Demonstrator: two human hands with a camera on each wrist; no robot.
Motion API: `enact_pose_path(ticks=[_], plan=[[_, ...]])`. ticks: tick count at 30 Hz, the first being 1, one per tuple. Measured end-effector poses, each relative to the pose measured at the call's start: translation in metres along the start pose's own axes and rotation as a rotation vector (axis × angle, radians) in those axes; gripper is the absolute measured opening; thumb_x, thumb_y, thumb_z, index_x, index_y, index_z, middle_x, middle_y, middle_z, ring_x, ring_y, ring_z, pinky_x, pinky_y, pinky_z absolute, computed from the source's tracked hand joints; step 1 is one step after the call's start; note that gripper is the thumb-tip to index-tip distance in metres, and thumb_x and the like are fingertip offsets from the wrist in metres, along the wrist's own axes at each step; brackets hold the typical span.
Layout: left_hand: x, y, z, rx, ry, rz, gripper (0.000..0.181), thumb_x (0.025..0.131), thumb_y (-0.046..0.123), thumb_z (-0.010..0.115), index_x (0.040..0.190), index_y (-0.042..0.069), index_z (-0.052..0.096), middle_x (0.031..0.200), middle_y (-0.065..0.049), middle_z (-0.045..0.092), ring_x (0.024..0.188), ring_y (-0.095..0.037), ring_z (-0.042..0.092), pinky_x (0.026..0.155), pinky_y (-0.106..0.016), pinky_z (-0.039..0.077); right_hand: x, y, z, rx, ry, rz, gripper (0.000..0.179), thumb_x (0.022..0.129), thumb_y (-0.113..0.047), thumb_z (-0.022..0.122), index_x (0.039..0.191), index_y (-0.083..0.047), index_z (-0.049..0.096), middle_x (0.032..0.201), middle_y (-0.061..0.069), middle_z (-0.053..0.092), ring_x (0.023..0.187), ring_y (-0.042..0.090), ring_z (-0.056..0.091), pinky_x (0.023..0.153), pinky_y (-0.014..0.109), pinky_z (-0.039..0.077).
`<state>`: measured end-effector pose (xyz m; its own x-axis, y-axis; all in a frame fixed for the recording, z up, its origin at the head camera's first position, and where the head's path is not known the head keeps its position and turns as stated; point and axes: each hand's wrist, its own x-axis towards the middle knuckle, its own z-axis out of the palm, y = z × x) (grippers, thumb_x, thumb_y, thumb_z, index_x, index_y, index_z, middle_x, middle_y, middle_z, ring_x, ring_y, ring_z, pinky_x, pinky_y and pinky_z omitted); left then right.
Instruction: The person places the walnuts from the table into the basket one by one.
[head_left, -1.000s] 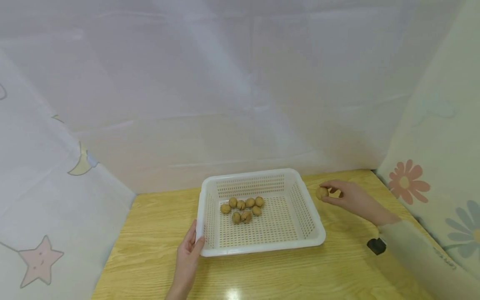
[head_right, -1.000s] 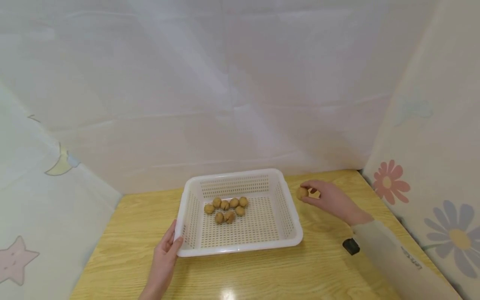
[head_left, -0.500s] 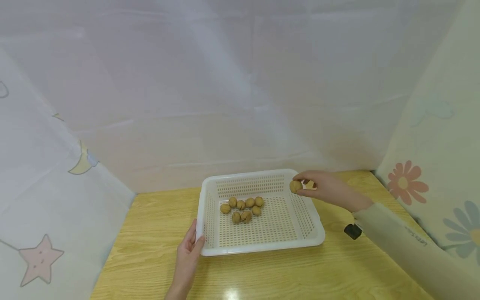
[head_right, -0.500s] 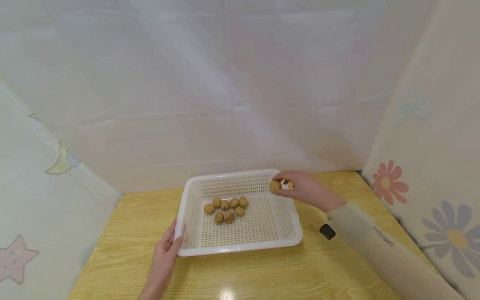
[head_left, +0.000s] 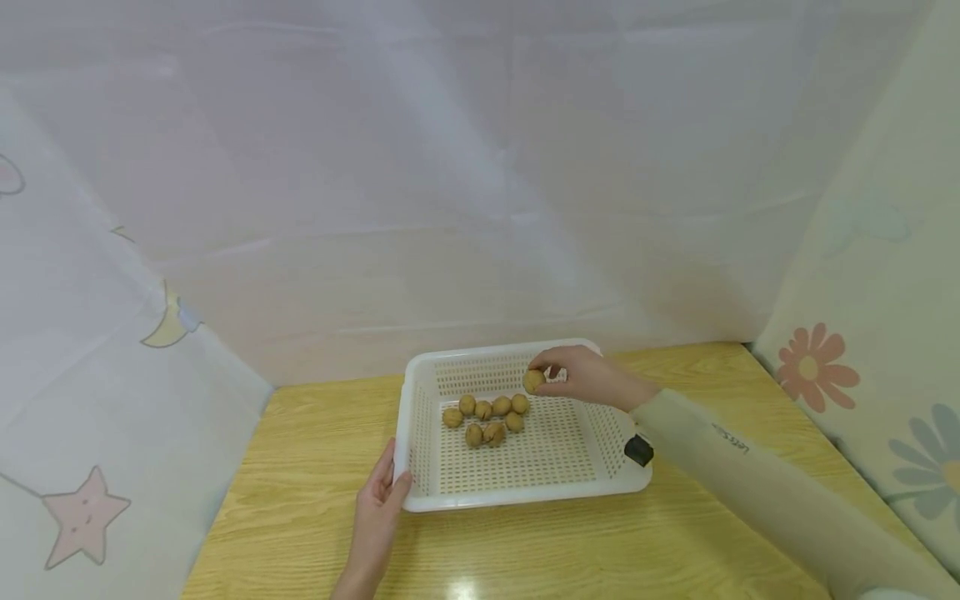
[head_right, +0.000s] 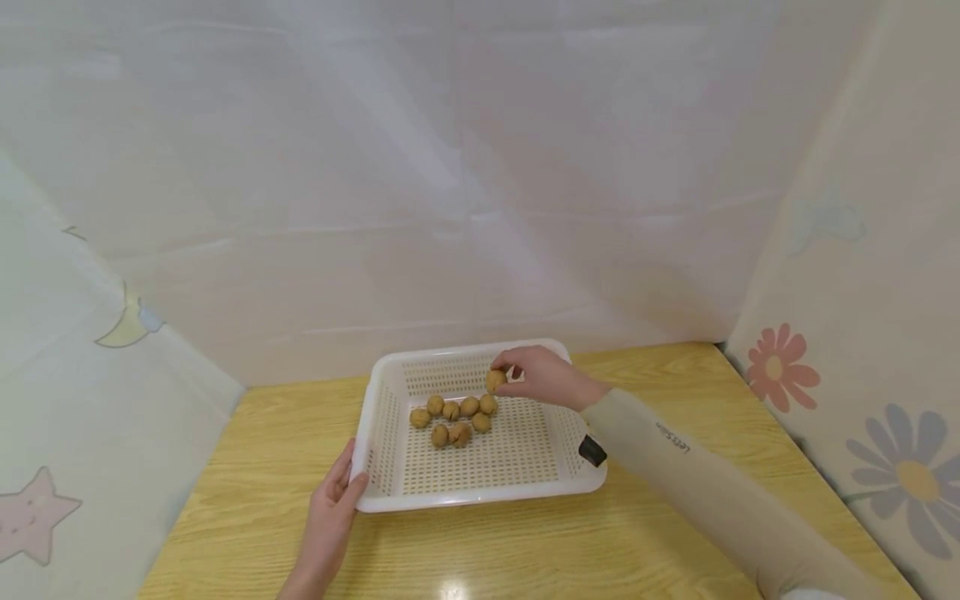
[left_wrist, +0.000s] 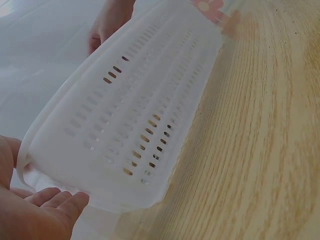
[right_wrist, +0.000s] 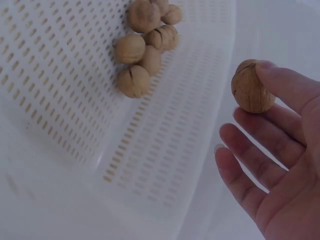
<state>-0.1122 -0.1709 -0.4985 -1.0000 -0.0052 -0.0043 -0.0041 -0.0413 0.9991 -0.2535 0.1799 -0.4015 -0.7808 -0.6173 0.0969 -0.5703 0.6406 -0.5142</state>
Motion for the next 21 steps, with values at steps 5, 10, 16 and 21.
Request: enact_pose_path(ticks=[5,10,16,21], plan=[[0.000,-0.001,0.000,-0.012,-0.003,0.001,0.066,0.109,0.006,0.049,0.164,-0.003,0.014,0.169,-0.020,0.020,0.152,-0.035,0.030,0.113,-0.025,0.041,0.015,0.001,0.022,-0.003,-0.036,-0.004,0.033,0.096,-0.023,0.077,0.124,-0.006,0.072,0.117,0.004,0.072,0.102,0.025,0.067,0.090,0.040,0.060],[0.001,-0.001,0.000,-0.018,-0.005,-0.002,0.066,0.108,0.004,0.048,0.164,-0.003,0.014,0.169,-0.021,0.020,0.151,-0.035,0.031,0.115,-0.033,0.039,0.024,0.007,0.042,0.015,-0.095,0.027,0.030,0.097,-0.022,0.076,0.122,-0.007,0.073,0.111,0.002,0.072,0.098,0.021,0.066,0.085,0.032,0.058],[0.000,0.000,0.000,-0.009,-0.007,-0.002,0.066,0.109,0.004,0.049,0.164,-0.003,0.014,0.169,-0.021,0.020,0.151,-0.038,0.031,0.115,-0.035,0.040,0.026,0.017,0.058,-0.029,-0.191,0.102,0.029,0.095,-0.020,0.078,0.121,-0.008,0.073,0.105,-0.002,0.072,0.092,0.012,0.064,0.081,0.032,0.058],[0.000,0.001,0.000,-0.012,-0.005,-0.002,0.066,0.109,0.004,0.049,0.164,-0.002,0.015,0.169,-0.021,0.021,0.151,-0.037,0.032,0.115,-0.035,0.041,0.026,0.022,0.066,-0.008,-0.214,0.136,0.034,0.093,-0.019,0.079,0.124,-0.006,0.072,0.107,-0.001,0.073,0.097,0.016,0.066,0.086,0.038,0.059]])
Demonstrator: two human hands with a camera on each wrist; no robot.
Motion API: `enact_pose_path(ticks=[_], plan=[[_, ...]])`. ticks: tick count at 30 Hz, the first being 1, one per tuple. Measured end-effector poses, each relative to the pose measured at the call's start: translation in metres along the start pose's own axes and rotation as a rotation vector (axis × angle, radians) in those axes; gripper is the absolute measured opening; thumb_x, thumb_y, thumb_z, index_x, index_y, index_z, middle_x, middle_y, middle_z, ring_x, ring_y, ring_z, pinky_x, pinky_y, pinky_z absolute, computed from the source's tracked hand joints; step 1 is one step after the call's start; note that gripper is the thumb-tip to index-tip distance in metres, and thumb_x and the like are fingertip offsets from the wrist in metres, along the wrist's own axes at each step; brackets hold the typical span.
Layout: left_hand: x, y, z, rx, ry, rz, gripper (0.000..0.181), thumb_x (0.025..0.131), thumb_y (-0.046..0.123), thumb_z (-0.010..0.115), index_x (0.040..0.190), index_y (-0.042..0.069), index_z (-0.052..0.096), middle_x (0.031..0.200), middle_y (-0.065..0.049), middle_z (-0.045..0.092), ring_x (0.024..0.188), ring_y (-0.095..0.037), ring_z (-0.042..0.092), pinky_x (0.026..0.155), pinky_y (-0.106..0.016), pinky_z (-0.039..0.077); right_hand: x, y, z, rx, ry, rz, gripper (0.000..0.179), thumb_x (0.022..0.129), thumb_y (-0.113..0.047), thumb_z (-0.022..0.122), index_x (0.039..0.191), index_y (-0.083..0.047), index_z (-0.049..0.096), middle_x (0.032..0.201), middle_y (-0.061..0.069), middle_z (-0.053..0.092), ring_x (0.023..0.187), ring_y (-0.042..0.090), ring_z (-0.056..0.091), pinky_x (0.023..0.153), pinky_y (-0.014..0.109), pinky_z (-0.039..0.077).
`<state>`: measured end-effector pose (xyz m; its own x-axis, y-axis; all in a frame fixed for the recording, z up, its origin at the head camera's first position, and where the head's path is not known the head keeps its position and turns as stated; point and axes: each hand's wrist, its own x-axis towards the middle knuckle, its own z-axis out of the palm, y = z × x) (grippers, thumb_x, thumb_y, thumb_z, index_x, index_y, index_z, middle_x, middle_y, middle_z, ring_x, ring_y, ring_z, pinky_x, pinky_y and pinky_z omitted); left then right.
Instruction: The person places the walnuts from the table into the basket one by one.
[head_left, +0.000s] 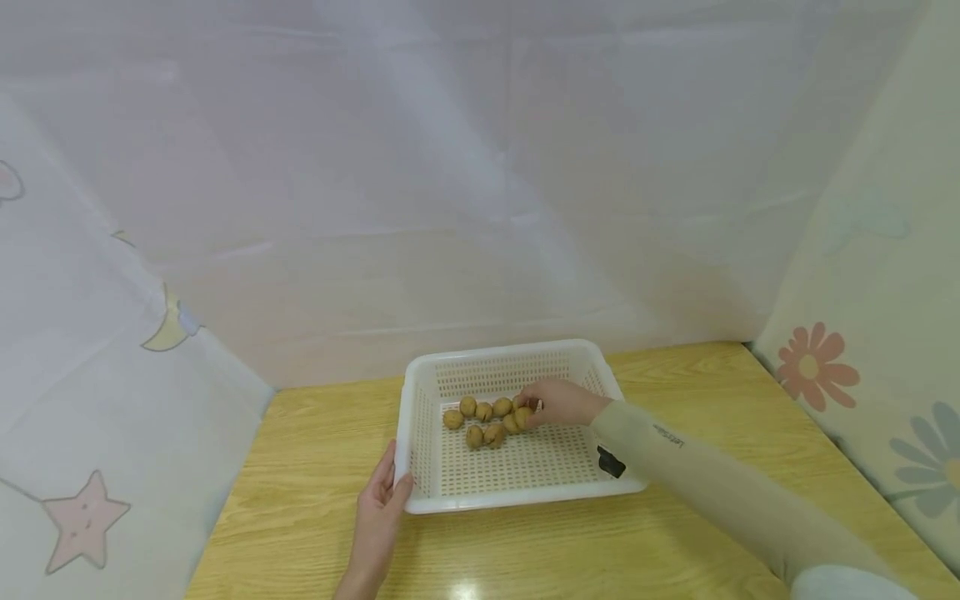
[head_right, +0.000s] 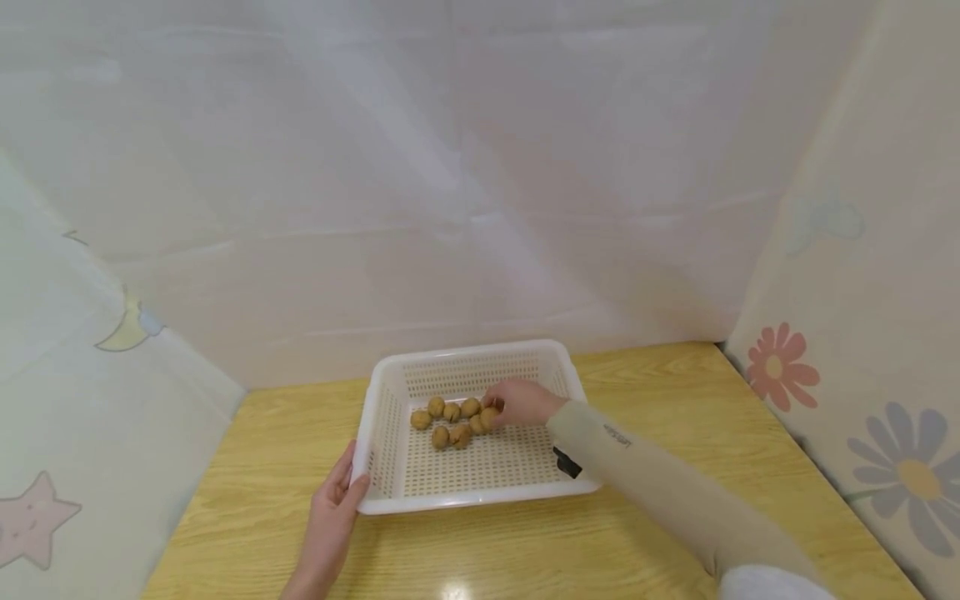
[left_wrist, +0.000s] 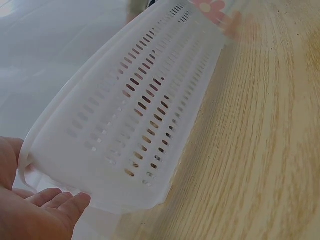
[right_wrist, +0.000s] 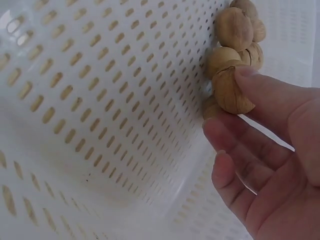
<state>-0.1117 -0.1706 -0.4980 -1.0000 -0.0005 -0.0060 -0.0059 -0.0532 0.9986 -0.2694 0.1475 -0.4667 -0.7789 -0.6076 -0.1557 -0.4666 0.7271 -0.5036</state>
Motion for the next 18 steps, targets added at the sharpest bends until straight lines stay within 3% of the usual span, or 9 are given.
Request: enact_pose_path(ticks=[8,18], plan=[[-0.001,0.001,0.000,0.007,0.005,0.007,0.066,0.109,0.006,0.050,0.164,-0.003,0.016,0.169,-0.023,0.020,0.151,-0.038,0.032,0.114,-0.035,0.041,0.007,-0.003,0.010,0.031,-0.003,-0.031,0.024,0.090,-0.014,0.082,0.113,-0.010,0.075,0.104,-0.002,0.074,0.097,0.017,0.066,0.087,0.036,0.058],[0.000,0.000,0.000,0.012,0.013,0.003,0.065,0.108,0.003,0.049,0.164,-0.003,0.017,0.168,-0.022,0.021,0.150,-0.039,0.033,0.114,-0.036,0.042,0.010,-0.005,0.016,-0.006,0.021,-0.005,0.027,0.090,-0.017,0.081,0.116,-0.010,0.074,0.105,-0.002,0.073,0.097,0.016,0.066,0.088,0.037,0.058]])
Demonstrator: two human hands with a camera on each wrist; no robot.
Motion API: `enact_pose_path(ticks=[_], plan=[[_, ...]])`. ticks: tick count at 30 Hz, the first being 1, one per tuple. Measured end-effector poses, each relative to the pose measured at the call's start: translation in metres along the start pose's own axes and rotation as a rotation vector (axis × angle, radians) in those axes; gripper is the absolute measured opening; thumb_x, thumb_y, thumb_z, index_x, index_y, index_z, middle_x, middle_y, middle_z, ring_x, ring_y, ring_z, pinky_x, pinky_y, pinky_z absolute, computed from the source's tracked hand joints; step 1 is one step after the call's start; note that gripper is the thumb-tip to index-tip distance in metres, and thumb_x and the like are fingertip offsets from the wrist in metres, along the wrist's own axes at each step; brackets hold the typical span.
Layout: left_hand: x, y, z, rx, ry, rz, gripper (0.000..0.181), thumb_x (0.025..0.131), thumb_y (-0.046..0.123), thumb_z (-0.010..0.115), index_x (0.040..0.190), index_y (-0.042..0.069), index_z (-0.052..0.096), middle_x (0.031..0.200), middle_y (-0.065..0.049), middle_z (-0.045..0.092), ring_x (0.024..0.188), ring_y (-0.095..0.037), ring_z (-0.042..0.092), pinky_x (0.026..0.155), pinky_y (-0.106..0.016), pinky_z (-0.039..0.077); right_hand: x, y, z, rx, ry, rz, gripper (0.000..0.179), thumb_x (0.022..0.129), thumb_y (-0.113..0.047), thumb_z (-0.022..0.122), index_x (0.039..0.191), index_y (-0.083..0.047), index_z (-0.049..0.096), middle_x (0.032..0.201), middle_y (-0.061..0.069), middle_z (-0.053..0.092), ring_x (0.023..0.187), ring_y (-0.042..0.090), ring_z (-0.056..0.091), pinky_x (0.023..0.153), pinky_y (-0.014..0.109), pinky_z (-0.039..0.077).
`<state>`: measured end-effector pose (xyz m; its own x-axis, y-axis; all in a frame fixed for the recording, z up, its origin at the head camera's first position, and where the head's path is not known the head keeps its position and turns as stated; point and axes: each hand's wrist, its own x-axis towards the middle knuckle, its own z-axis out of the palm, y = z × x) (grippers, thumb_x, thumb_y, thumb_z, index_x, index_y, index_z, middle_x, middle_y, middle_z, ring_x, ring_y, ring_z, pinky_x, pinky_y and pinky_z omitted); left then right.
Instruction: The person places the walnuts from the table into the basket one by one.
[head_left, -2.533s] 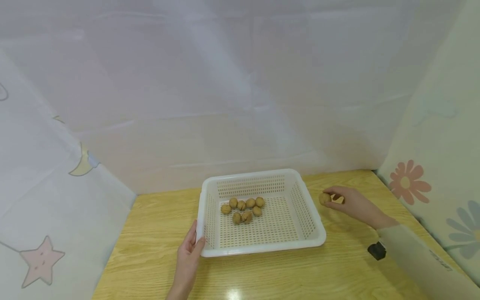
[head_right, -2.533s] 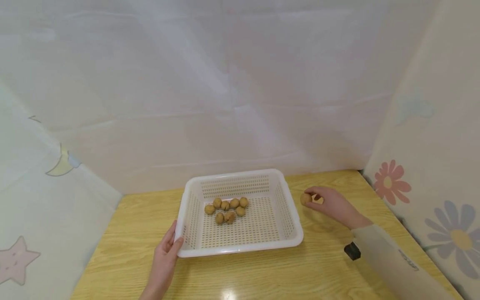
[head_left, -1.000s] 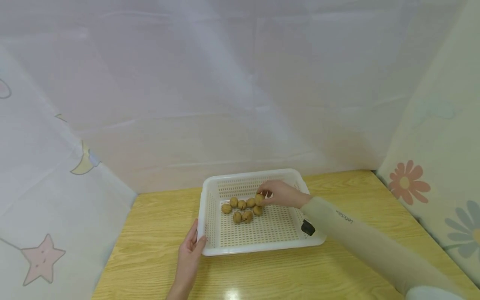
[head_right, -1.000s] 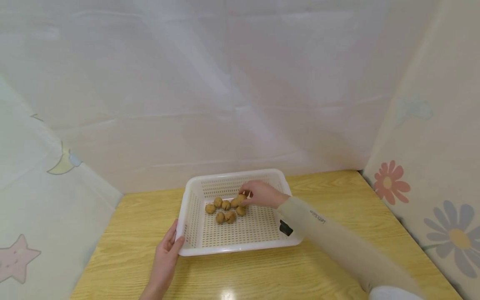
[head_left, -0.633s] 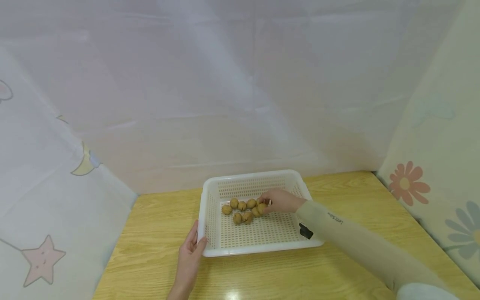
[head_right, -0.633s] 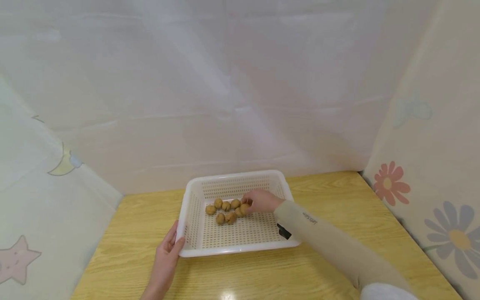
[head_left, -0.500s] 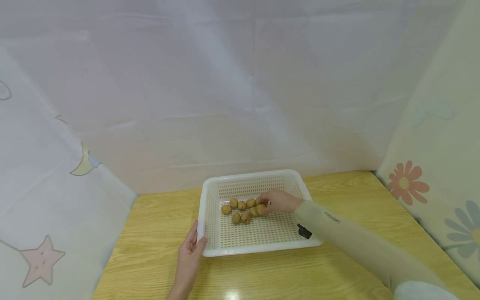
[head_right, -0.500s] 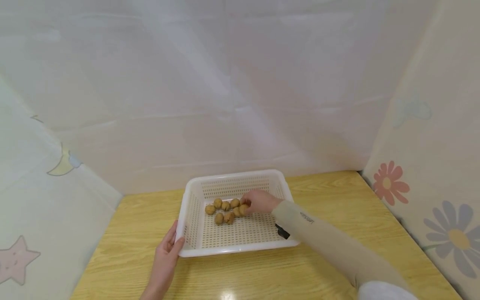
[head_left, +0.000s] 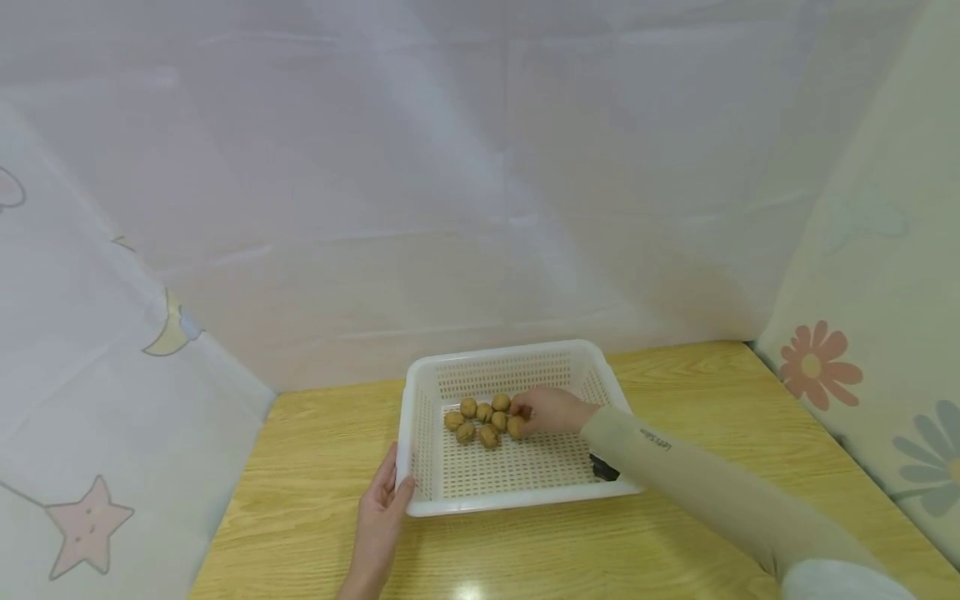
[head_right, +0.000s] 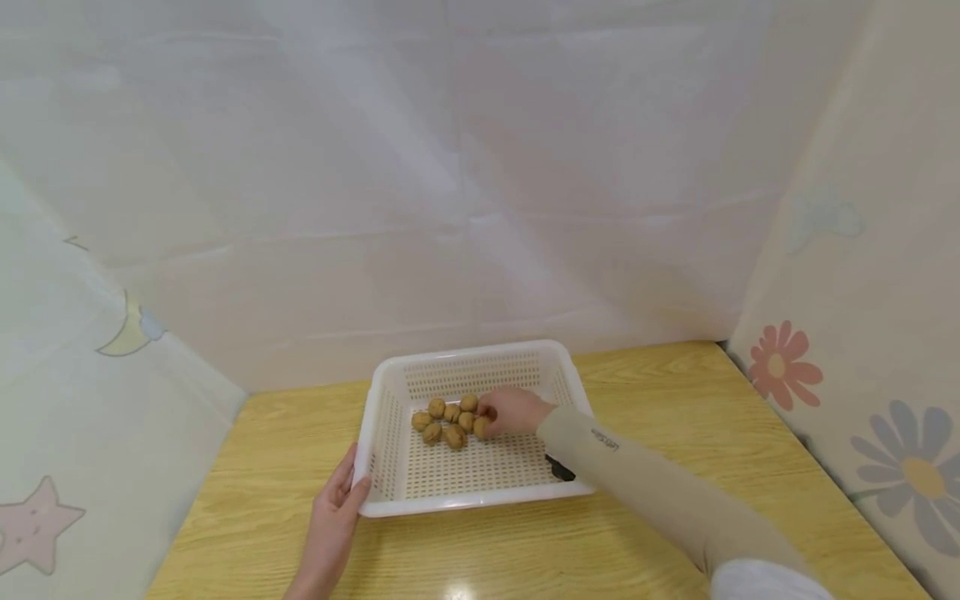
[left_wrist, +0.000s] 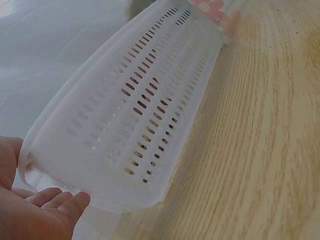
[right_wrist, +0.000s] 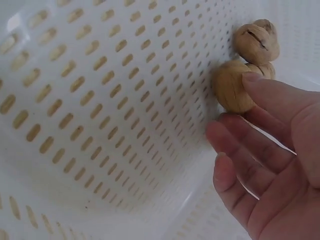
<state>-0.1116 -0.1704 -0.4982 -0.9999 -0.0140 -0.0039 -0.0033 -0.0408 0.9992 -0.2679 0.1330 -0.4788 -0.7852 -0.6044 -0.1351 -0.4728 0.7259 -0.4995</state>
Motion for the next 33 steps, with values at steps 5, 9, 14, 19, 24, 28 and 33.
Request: enact_pose_path(ticks=[5,9,14,19,24,28,33], plan=[[0.000,0.000,0.000,0.008,0.004,0.000,0.065,0.108,0.004,0.049,0.164,-0.003,0.017,0.169,-0.022,0.021,0.150,-0.038,0.033,0.114,-0.035,0.042,-0.007,-0.001,-0.012,0.018,0.012,0.007,0.027,0.095,-0.019,0.077,0.120,-0.008,0.073,0.110,0.002,0.073,0.103,0.020,0.067,0.090,0.041,0.059],[0.000,-0.001,-0.001,0.009,-0.001,0.001,0.065,0.108,0.004,0.049,0.164,-0.002,0.016,0.169,-0.022,0.021,0.150,-0.039,0.034,0.115,-0.037,0.041,-0.019,-0.002,-0.031,0.038,0.051,-0.022,0.028,0.098,-0.019,0.074,0.122,-0.006,0.072,0.114,0.006,0.073,0.101,0.021,0.068,0.087,0.038,0.061],[0.001,-0.001,-0.002,0.009,-0.003,-0.001,0.065,0.109,0.006,0.049,0.164,-0.002,0.016,0.169,-0.021,0.020,0.150,-0.037,0.033,0.114,-0.031,0.042,-0.040,0.000,-0.055,0.049,0.114,-0.066,0.028,0.098,-0.021,0.074,0.122,-0.007,0.073,0.112,0.006,0.074,0.093,0.016,0.069,0.081,0.033,0.061],[0.001,0.000,-0.003,0.000,0.001,-0.014,0.066,0.109,0.008,0.051,0.164,-0.001,0.017,0.169,-0.019,0.021,0.150,-0.035,0.034,0.112,-0.024,0.044,-0.069,0.013,-0.070,0.101,0.170,-0.074,0.026,0.101,-0.023,0.071,0.121,-0.008,0.072,0.111,0.004,0.073,0.091,0.014,0.067,0.076,0.031,0.059],[0.001,0.001,-0.004,0.013,0.012,-0.021,0.066,0.109,0.012,0.053,0.164,0.000,0.019,0.169,-0.019,0.023,0.149,-0.034,0.034,0.110,-0.020,0.045,-0.105,0.028,-0.077,0.094,0.235,-0.021,0.033,0.104,-0.029,0.066,0.125,-0.005,0.070,0.119,0.005,0.072,0.099,0.017,0.065,0.080,0.036,0.059],[0.000,0.001,-0.002,0.008,0.019,-0.007,0.064,0.109,0.011,0.053,0.163,-0.001,0.021,0.168,-0.018,0.024,0.150,-0.034,0.033,0.109,-0.018,0.044,-0.134,0.043,-0.078,0.032,0.327,0.043,0.034,0.105,-0.029,0.065,0.127,-0.003,0.070,0.126,0.012,0.071,0.108,0.029,0.065,0.089,0.051,0.058],[0.000,0.001,0.001,0.006,0.029,0.007,0.063,0.109,0.012,0.052,0.163,-0.001,0.022,0.168,-0.017,0.024,0.151,-0.033,0.032,0.110,-0.020,0.043,-0.163,0.063,-0.070,-0.009,0.415,0.101,0.035,0.105,-0.029,0.064,0.128,-0.002,0.069,0.129,0.019,0.069,0.115,0.040,0.064,0.093,0.061,0.056]])
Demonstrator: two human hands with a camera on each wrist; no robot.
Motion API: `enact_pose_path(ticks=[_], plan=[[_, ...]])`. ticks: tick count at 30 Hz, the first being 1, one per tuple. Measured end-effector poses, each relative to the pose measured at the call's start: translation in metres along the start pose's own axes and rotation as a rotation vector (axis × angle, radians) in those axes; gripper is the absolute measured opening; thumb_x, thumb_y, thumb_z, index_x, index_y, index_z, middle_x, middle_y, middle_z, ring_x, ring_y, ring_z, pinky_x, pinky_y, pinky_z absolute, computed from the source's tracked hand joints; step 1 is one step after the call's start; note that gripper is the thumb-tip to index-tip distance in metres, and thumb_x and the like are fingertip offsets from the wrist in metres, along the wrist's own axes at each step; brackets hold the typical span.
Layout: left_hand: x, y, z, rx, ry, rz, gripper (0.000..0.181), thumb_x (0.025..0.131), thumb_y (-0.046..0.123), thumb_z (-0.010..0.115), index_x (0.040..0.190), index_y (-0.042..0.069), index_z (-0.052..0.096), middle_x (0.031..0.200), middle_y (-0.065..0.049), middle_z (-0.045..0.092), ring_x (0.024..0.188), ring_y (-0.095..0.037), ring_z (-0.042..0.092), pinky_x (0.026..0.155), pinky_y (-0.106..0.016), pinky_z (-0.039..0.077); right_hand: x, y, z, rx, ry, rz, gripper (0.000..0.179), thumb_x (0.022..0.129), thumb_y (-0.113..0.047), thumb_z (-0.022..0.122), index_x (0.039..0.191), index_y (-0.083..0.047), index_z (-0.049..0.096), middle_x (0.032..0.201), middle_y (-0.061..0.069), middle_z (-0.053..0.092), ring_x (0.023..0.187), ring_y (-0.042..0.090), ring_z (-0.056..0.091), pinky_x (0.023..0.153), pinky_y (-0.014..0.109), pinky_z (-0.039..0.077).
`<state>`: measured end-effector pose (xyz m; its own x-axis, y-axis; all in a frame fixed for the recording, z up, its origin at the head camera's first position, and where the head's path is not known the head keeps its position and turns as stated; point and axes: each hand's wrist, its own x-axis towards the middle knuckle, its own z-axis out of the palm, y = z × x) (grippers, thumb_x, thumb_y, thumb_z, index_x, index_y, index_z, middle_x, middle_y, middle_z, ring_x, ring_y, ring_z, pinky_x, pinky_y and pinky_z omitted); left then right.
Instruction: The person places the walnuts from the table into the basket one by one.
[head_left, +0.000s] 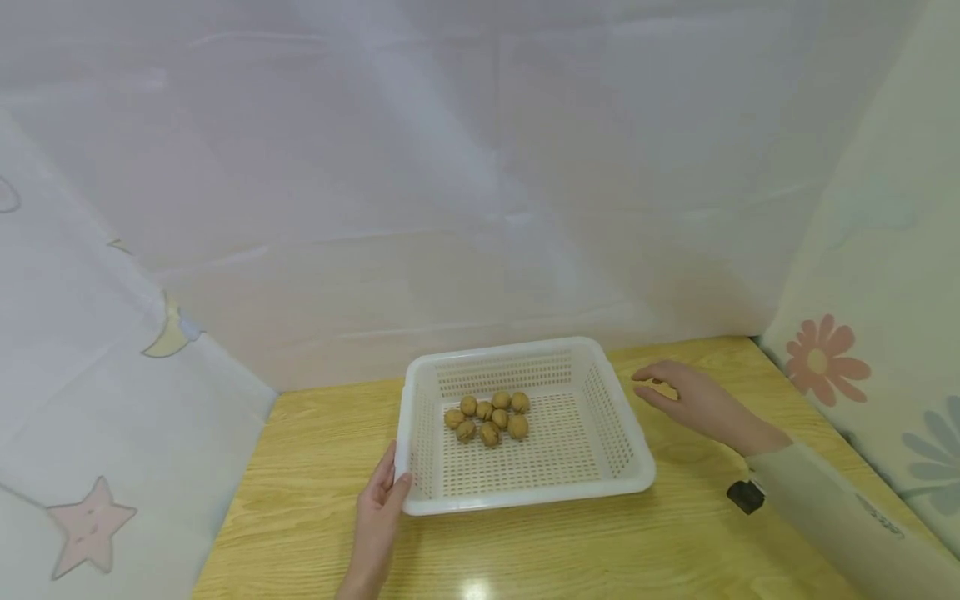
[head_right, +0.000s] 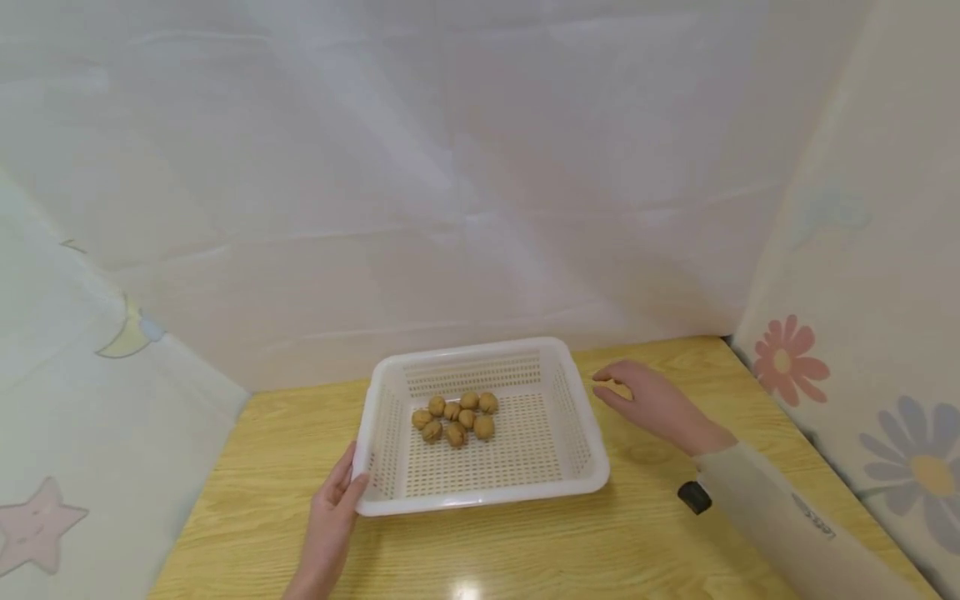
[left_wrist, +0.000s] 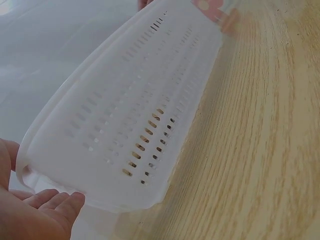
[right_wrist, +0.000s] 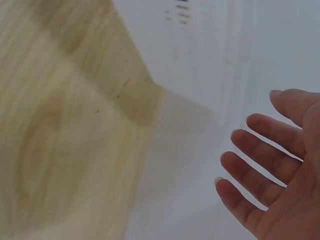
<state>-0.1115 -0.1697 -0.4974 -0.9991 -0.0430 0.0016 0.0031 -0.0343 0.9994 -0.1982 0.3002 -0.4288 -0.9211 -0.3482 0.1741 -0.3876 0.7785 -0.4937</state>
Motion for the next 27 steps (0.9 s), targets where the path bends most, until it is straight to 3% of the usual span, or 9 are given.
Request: enact_pose_path(ticks=[10,18,27], plan=[[-0.002,0.000,-0.004,0.005,-0.003,-0.011,0.064,0.110,0.014,0.051,0.164,0.001,0.021,0.169,-0.016,0.024,0.151,-0.031,0.032,0.112,-0.023,0.043,-0.033,0.028,0.029,-0.076,0.092,0.063,0.046,0.109,-0.033,0.056,0.135,0.004,0.064,0.137,0.030,0.062,0.128,0.053,0.053,0.105,0.072,0.043],[-0.002,-0.001,-0.005,0.000,-0.010,-0.009,0.064,0.110,0.015,0.052,0.164,0.001,0.020,0.169,-0.015,0.024,0.151,-0.031,0.033,0.112,-0.025,0.044,-0.035,0.033,0.051,-0.233,0.164,0.015,0.053,0.106,-0.032,0.060,0.142,0.007,0.057,0.145,0.036,0.052,0.132,0.059,0.047,0.106,0.076,0.040],[-0.002,0.000,-0.007,0.019,-0.023,-0.010,0.065,0.110,0.015,0.051,0.164,-0.001,0.019,0.169,-0.016,0.024,0.151,-0.031,0.033,0.115,-0.033,0.040,-0.036,0.033,0.068,-0.298,0.111,0.120,0.073,0.105,-0.053,0.053,0.158,-0.004,0.041,0.161,0.032,0.033,0.146,0.060,0.025,0.112,0.080,0.025]])
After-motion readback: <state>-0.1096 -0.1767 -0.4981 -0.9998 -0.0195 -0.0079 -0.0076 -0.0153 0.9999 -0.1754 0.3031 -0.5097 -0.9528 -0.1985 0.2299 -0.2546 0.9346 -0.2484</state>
